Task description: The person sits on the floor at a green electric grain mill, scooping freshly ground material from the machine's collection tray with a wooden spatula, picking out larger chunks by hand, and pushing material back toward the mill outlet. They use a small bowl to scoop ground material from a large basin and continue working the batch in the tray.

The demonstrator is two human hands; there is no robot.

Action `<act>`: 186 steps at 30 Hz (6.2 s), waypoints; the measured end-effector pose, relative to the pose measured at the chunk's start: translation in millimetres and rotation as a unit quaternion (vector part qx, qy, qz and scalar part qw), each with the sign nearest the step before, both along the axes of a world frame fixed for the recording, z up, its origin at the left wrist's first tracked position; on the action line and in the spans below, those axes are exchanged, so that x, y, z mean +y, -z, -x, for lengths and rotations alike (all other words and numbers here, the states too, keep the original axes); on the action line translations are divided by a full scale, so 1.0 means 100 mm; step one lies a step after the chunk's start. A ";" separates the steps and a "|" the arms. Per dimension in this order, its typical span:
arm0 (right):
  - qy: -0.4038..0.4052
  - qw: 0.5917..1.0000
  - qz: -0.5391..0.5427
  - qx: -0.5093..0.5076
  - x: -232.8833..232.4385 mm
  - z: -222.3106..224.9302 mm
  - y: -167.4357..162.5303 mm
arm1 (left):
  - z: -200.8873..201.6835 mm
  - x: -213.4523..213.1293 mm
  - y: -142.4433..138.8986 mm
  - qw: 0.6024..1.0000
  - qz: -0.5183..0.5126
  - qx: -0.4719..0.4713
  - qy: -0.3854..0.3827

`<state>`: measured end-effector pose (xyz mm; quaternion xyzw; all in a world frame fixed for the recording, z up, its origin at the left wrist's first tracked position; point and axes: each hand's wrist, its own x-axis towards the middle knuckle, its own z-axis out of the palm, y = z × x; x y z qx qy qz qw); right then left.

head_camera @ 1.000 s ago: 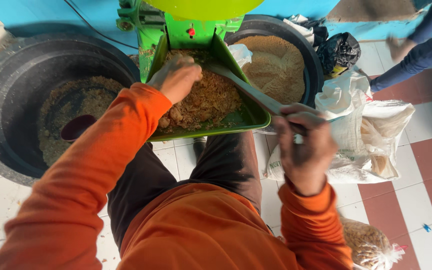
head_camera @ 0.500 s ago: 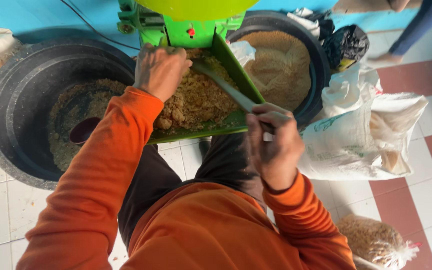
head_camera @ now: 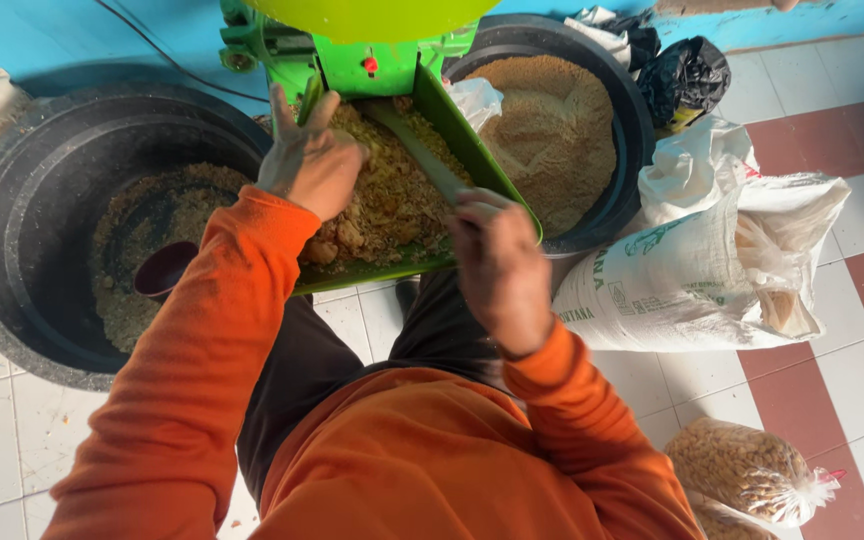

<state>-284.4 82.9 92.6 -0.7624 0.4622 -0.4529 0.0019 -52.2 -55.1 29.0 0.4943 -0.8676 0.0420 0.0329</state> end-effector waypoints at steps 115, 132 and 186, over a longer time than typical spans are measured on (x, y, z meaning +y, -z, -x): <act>-0.021 0.998 -0.014 -0.065 0.24 -0.19 -0.37 | -0.36 0.99 -0.64 0.992 0.053 -0.070 0.087; -0.005 0.998 -0.025 -0.064 0.37 0.30 -0.35 | -0.29 0.67 -0.62 0.988 0.092 0.034 0.116; -0.072 0.995 0.020 0.068 0.22 -0.37 -0.31 | -0.37 0.86 -0.27 0.989 0.030 0.136 -0.059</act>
